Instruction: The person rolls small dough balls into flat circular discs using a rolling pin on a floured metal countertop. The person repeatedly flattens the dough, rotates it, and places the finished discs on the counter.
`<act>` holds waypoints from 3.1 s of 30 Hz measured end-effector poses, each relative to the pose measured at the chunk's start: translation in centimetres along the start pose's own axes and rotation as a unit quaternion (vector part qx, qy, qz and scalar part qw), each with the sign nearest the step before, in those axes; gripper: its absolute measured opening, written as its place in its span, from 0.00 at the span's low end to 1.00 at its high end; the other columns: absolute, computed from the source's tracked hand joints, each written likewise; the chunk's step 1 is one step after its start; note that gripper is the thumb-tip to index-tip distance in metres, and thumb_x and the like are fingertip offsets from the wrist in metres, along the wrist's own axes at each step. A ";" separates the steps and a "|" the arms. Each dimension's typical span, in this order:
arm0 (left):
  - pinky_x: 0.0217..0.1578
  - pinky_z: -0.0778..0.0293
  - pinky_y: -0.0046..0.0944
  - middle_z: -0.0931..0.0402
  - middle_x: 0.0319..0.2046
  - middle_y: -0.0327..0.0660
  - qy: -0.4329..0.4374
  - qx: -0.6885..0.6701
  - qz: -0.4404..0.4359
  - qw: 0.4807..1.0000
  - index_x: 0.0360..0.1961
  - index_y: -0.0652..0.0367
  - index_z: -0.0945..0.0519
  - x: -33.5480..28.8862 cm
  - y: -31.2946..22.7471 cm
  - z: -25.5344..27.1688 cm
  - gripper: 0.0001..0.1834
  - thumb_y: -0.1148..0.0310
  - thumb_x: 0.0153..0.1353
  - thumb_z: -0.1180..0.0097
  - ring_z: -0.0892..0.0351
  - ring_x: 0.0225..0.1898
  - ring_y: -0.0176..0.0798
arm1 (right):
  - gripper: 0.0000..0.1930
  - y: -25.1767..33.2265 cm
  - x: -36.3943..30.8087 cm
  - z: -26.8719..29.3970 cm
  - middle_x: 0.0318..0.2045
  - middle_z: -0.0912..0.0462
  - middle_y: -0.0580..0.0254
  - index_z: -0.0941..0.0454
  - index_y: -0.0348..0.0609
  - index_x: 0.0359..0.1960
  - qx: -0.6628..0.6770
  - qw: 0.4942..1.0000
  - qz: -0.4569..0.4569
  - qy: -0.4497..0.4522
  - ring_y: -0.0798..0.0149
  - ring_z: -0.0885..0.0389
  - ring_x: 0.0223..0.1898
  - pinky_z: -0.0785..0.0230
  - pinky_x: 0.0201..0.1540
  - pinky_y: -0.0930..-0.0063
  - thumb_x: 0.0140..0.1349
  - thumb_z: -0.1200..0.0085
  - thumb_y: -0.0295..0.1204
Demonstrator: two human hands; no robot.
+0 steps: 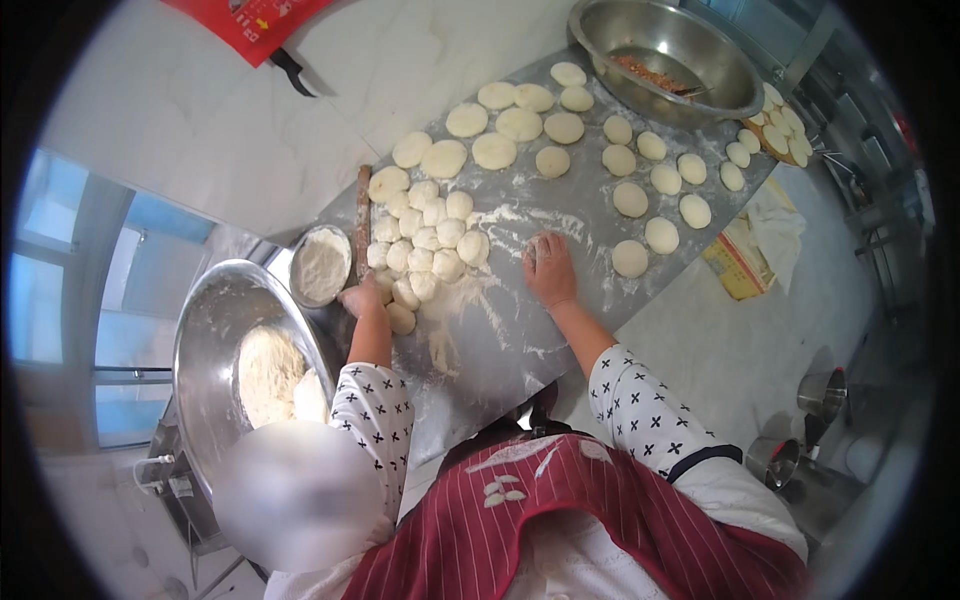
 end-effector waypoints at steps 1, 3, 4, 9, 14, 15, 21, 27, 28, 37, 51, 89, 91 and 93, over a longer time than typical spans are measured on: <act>0.50 0.27 0.50 0.21 0.39 0.66 0.034 0.022 -0.013 0.999 0.34 0.79 0.21 0.2 0.1 0.0 0.37 0.45 0.47 0.33 0.21 0.47 0.63 | 0.16 0.1 0.0 0.1 0.43 0.28 0.49 0.28 0.36 0.43 0.003 1.000 0.006 -0.007 0.48 0.30 0.49 0.36 0.54 0.57 0.58 0.46 0.33; 0.48 0.26 0.51 0.21 0.38 0.66 0.082 0.071 -0.077 0.991 0.34 0.77 0.21 -0.5 -0.9 0.0 0.34 0.46 0.51 0.37 0.21 0.45 0.64 | 0.16 -0.5 0.0 0.4 0.43 0.28 0.50 0.28 0.35 0.43 0.000 1.000 0.013 -0.020 0.48 0.30 0.48 0.36 0.54 0.57 0.58 0.46 0.33; 0.46 0.25 0.52 0.21 0.37 0.66 0.107 0.091 -0.111 0.984 0.34 0.76 0.21 -1.6 -2.0 0.1 0.32 0.47 0.54 0.39 0.21 0.44 0.64 | 0.16 -1.1 -0.2 0.6 0.43 0.28 0.50 0.28 0.35 0.43 -0.007 1.000 0.012 -0.021 0.48 0.30 0.48 0.36 0.54 0.57 0.58 0.45 0.33; 0.38 0.28 0.55 0.24 0.34 0.64 0.116 0.070 -0.303 0.943 0.48 0.66 0.26 -3.5 -2.1 3.1 0.19 0.60 0.70 0.61 0.23 0.37 0.66 | 0.13 0.0 0.3 0.5 0.41 0.26 0.52 0.26 0.39 0.40 0.050 0.999 -0.004 -0.020 0.47 0.29 0.49 0.35 0.54 0.56 0.56 0.43 0.32; 0.43 0.32 0.52 0.27 0.37 0.63 0.129 -0.121 -0.360 0.916 0.49 0.69 0.26 -18.5 -2.6 5.2 0.18 0.65 0.71 0.62 0.28 0.41 0.66 | 0.15 1.7 -0.7 -0.3 0.38 0.22 0.53 0.28 0.39 0.41 0.104 0.993 -0.056 -0.025 0.52 0.23 0.43 0.31 0.51 0.57 0.57 0.40 0.33; 0.44 0.32 0.53 0.28 0.40 0.64 0.190 -0.132 -0.351 0.907 0.48 0.70 0.26 -21.2 -3.5 5.5 0.18 0.64 0.70 0.60 0.28 0.43 0.65 | 0.19 2.8 -0.6 -1.4 0.37 0.21 0.51 0.29 0.37 0.43 0.202 0.975 -0.082 -0.034 0.50 0.21 0.41 0.29 0.49 0.57 0.57 0.40 0.37; 0.56 0.40 0.56 0.33 0.56 0.56 0.323 0.054 -0.495 0.805 0.58 0.59 0.30 -28.2 -1.4 5.2 0.25 0.58 0.63 0.48 0.33 0.56 0.59 | 0.24 4.1 -1.4 -2.2 0.41 0.19 0.43 0.32 0.30 0.49 0.533 0.751 -0.368 0.130 0.48 0.17 0.41 0.26 0.48 0.59 0.57 0.42 0.36; 0.61 0.45 0.58 0.38 0.64 0.46 0.285 0.123 -0.687 0.657 0.65 0.52 0.35 -26.0 -0.6 3.6 0.32 0.60 0.59 0.45 0.37 0.62 0.53 | 0.20 1.1 -1.8 6.1 0.37 0.20 0.47 0.29 0.34 0.47 0.166 0.949 -0.158 0.217 0.45 0.21 0.42 0.28 0.48 0.58 0.54 0.43 0.31; 0.60 0.41 0.54 0.35 0.61 0.48 0.263 0.134 -0.645 0.705 0.64 0.53 0.33 -24.6 -2.0 2.6 0.31 0.62 0.58 0.45 0.35 0.60 0.53 | 0.19 1.8 -1.9 7.8 0.37 0.20 0.48 0.27 0.36 0.46 0.150 0.946 -0.131 0.255 0.44 0.22 0.42 0.29 0.48 0.58 0.53 0.44 0.29; 0.48 0.36 0.50 0.29 0.49 0.50 0.107 0.165 -0.701 0.686 0.51 0.61 0.27 -20.2 -14.0 -1.3 0.28 0.58 0.52 0.38 0.32 0.51 0.53 | 0.15 2.0 -7.3 7.2 0.43 0.25 0.59 0.20 0.45 0.38 -0.017 0.965 0.155 0.212 0.55 0.30 0.52 0.41 0.56 0.60 0.47 0.48 0.21; 0.57 0.38 0.58 0.28 0.53 0.54 0.271 0.129 -0.606 0.736 0.54 0.58 0.26 -26.1 -13.7 -6.2 0.23 0.55 0.64 0.50 0.33 0.58 0.57 | 0.17 2.9 -9.7 8.6 0.50 0.25 0.56 0.23 0.39 0.42 -0.002 0.981 0.091 0.173 0.55 0.31 0.56 0.47 0.63 0.59 0.54 0.46 0.36; 0.41 0.26 0.54 0.20 0.34 0.58 0.481 0.161 -0.342 0.791 0.39 0.66 0.21 -24.4 -5.7 0.8 0.18 0.61 0.53 0.42 0.21 0.39 0.62 | 0.34 4.4 -5.3 2.3 0.64 0.36 0.44 0.39 0.30 0.64 -0.152 0.979 0.008 0.134 0.47 0.44 0.68 0.54 0.68 0.51 0.63 0.51 0.43; 0.42 0.26 0.53 0.19 0.34 0.57 0.422 0.167 -0.421 0.786 0.34 0.65 0.19 -22.4 -6.2 -1.7 0.17 0.60 0.54 0.43 0.21 0.39 0.61 | 0.34 5.1 -1.3 -0.8 0.64 0.37 0.43 0.40 0.30 0.64 -0.117 0.987 0.016 0.106 0.48 0.44 0.69 0.55 0.69 0.50 0.64 0.53 0.44; 0.41 0.26 0.51 0.20 0.33 0.56 0.394 0.139 -0.499 0.759 0.31 0.62 0.17 -21.8 -6.4 -1.7 0.15 0.60 0.55 0.45 0.21 0.38 0.61 | 0.35 5.3 -0.1 -1.5 0.65 0.37 0.43 0.41 0.30 0.65 -0.119 0.987 0.032 0.100 0.48 0.45 0.69 0.56 0.69 0.50 0.64 0.54 0.45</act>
Point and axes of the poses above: each hand's wrist, its own x-axis towards the middle knuckle, its own z-axis out of the back of the hand, y = z × x, the point moved 3 cm from there along x, towards the middle knuckle
